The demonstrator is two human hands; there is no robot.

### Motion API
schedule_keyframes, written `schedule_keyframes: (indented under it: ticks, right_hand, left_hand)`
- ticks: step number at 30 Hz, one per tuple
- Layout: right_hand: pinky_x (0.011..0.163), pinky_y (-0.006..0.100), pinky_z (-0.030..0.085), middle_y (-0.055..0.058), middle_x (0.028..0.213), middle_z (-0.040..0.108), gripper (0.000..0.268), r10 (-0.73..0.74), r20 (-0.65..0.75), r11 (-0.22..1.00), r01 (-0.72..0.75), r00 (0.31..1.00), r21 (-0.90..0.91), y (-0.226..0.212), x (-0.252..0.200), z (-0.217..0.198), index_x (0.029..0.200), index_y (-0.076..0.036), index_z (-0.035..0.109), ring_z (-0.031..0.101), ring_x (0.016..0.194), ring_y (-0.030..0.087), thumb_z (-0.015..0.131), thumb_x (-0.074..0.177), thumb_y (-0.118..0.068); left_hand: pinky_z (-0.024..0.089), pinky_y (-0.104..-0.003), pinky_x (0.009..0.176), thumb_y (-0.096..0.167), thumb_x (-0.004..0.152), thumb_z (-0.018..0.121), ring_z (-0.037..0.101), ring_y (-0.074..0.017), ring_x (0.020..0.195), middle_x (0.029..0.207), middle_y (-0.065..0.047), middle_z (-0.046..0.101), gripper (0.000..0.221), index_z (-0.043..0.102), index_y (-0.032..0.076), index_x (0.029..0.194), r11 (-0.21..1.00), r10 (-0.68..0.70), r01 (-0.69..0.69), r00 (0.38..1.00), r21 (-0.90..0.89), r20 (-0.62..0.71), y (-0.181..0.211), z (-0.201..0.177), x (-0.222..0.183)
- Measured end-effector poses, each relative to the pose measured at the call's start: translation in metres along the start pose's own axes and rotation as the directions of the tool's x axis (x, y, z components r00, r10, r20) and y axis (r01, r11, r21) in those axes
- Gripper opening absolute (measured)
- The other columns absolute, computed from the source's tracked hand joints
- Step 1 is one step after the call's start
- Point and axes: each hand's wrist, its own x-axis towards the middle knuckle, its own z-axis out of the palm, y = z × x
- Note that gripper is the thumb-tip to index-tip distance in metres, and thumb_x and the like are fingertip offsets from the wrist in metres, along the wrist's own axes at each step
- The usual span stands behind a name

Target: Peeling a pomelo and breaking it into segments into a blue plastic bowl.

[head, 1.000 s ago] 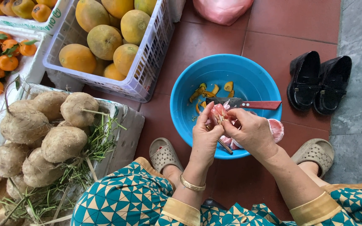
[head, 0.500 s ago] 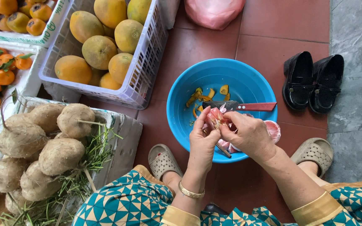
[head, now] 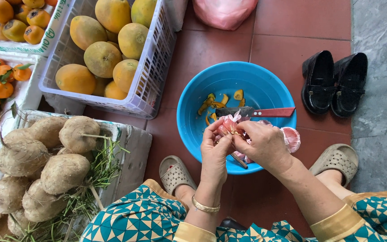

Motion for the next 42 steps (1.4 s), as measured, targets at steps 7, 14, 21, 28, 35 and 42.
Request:
schedule_keyframes:
  ticks: [7,14,21,28,35,42]
  right_hand:
    - [0.063,0.034,0.059,0.005,0.076,0.075,0.011,0.072,-0.061,0.987,-0.062,0.996,0.15,0.004,-0.003,0.005,0.094,-0.018,0.076,0.075,0.075,0.024,0.07,0.096,-0.027]
    - [0.073,0.034,0.058,0.005,0.089,0.07,0.011,-0.053,-0.197,0.964,0.102,0.979,0.244,-0.009,0.006,-0.003,0.096,-0.016,0.078,0.069,0.087,0.026,0.08,0.086,-0.016]
    - [0.07,0.032,0.056,0.006,0.082,0.071,0.005,0.035,-0.105,0.929,0.007,0.994,0.371,-0.002,0.004,0.0,0.09,-0.013,0.08,0.07,0.078,0.023,0.078,0.086,-0.01]
    - [0.07,0.03,0.054,0.008,0.084,0.07,0.009,0.106,-0.008,0.781,-0.078,0.994,0.62,0.011,0.002,0.003,0.092,-0.008,0.08,0.064,0.078,0.015,0.076,0.085,-0.005]
    - [0.067,0.031,0.055,0.007,0.078,0.068,0.015,0.028,-0.104,0.87,0.027,0.994,0.493,-0.001,0.006,0.008,0.089,-0.011,0.081,0.067,0.072,0.02,0.078,0.079,-0.001]
    - [0.067,0.03,0.055,0.008,0.082,0.068,0.02,0.06,-0.124,0.861,0.012,0.99,0.509,-0.005,0.01,0.013,0.098,-0.01,0.078,0.067,0.076,0.019,0.08,0.079,-0.003]
  left_hand:
    - [0.068,-0.034,0.067,-0.007,0.081,0.068,0.066,-0.0149,0.079,0.101,-0.01,0.064,0.05,0.07,0.007,0.128,0.999,0.033,-0.031,0.998,0.028,-0.045,-0.003,-0.001,0.001]
    - [0.067,-0.03,0.068,-0.007,0.081,0.067,0.062,-0.0106,0.08,0.099,-0.007,0.063,0.049,0.07,0.008,0.128,0.997,0.051,-0.049,0.998,0.065,-0.029,0.008,0.007,-0.007]
    - [0.067,-0.029,0.068,-0.009,0.08,0.066,0.062,-0.0117,0.081,0.099,-0.01,0.065,0.051,0.071,0.008,0.128,0.995,0.044,-0.044,0.999,0.095,-0.001,0.012,0.005,-0.006]
    - [0.066,-0.035,0.066,-0.005,0.078,0.069,0.064,-0.0172,0.081,0.101,-0.012,0.065,0.05,0.071,0.008,0.126,1.0,-0.019,0.02,0.999,0.021,-0.035,0.004,0.0,-0.001]
    - [0.066,-0.029,0.071,-0.009,0.079,0.068,0.065,-0.013,0.083,0.101,-0.009,0.063,0.049,0.07,0.007,0.126,0.994,0.081,-0.076,0.995,0.081,-0.065,0.012,0.004,-0.008]
    - [0.065,-0.027,0.077,-0.005,0.082,0.072,0.065,-0.0126,0.092,0.112,-0.011,0.065,0.049,0.066,0.006,0.13,0.982,0.184,-0.178,0.974,0.056,-0.132,0.01,-0.004,0.001]
